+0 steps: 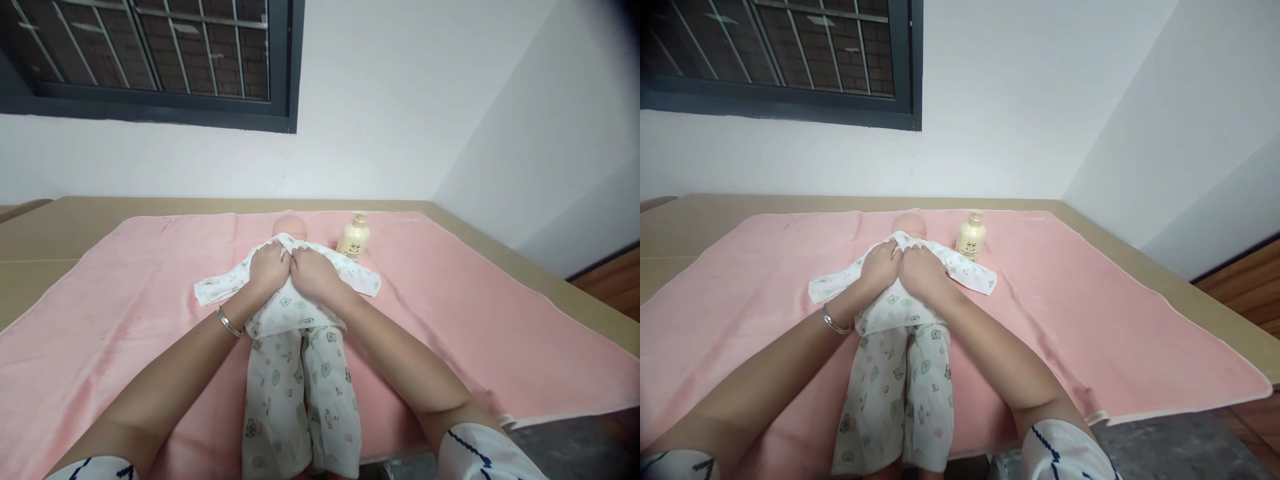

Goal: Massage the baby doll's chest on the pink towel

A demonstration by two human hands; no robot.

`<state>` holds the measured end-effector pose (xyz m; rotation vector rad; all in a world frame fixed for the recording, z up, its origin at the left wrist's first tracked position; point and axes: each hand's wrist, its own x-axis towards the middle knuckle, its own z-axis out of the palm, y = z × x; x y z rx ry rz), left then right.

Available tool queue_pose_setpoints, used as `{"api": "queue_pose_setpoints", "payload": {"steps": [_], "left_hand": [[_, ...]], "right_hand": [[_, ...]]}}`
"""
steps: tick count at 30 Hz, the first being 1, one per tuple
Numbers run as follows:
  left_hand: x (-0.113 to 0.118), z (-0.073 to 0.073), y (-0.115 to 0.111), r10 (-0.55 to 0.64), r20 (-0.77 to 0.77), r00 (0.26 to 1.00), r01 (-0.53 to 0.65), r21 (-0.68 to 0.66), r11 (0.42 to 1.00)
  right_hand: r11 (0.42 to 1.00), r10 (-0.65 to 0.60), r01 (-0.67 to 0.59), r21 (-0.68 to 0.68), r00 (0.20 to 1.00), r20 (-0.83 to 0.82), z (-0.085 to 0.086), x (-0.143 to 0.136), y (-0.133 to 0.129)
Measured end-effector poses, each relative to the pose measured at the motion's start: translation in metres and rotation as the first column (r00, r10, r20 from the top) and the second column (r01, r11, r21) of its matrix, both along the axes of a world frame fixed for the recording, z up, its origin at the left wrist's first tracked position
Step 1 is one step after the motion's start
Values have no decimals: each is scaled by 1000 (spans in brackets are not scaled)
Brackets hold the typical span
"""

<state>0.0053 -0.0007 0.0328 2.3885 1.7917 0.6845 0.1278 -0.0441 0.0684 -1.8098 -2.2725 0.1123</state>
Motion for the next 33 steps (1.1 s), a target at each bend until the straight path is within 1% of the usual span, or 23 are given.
{"api": "queue_pose_setpoints", "payload": {"steps": [3,6,9,12,14,16,18,20,22,24,25,26,28,29,30,31,32,33], "left_hand": [[2,-15,3,1,116,993,-10,79,997],[4,-25,4,-7,209,978,-21,130,991],[3,-32,5,-19,288,957,-31,166,986],[3,-36,7,-34,361,932,-43,202,978],[2,-37,6,-36,396,918,-57,220,974],[3,-36,4,-26,400,916,-70,222,973],[3,-34,2,3,371,929,-87,208,974],[5,-29,-2,64,330,942,-129,179,975],[7,-23,-11,147,301,942,-195,137,971],[6,-14,-30,203,290,935,-236,80,968],[3,-8,-45,203,296,933,-228,52,972],[-1,-3,-65,181,312,933,-198,24,980],[-15,8,-115,59,391,918,-58,-16,998],[-24,12,-145,1,468,884,17,-34,999],[-34,14,-175,-62,558,828,112,-56,992],[-45,14,-203,-104,652,751,220,-98,971],[-56,9,-230,-102,734,671,327,-170,930],[-67,0,-252,-47,805,591,389,-234,891]], "right_hand": [[1000,6,-4,22,995,-99,-9,10,15],[999,-15,22,39,985,-173,-16,20,29],[996,-38,54,72,978,-205,-18,20,29],[974,-22,69,216,977,-213,-18,11,21],[963,18,36,268,980,-197,-20,5,16],[973,52,-10,229,982,-179,-23,2,15],[984,56,-22,176,981,-186,-24,2,15],[982,30,10,189,978,-206,-23,4,16],[971,23,27,239,979,-202,-21,6,16],[968,51,-11,252,987,-155,-21,6,16],[969,69,-36,243,989,-128,-22,6,16],[970,81,-53,238,991,-107,-23,5,16],[965,75,-48,257,993,-93,-25,4,16],[960,66,-38,278,993,-95,-26,3,16],[957,63,-32,290,993,-95,-27,2,17],[957,73,-45,287,993,-88,-28,2,17],[958,86,-60,280,993,-84,-28,1,18],[959,95,-68,276,992,-85,-29,1,19]]}}
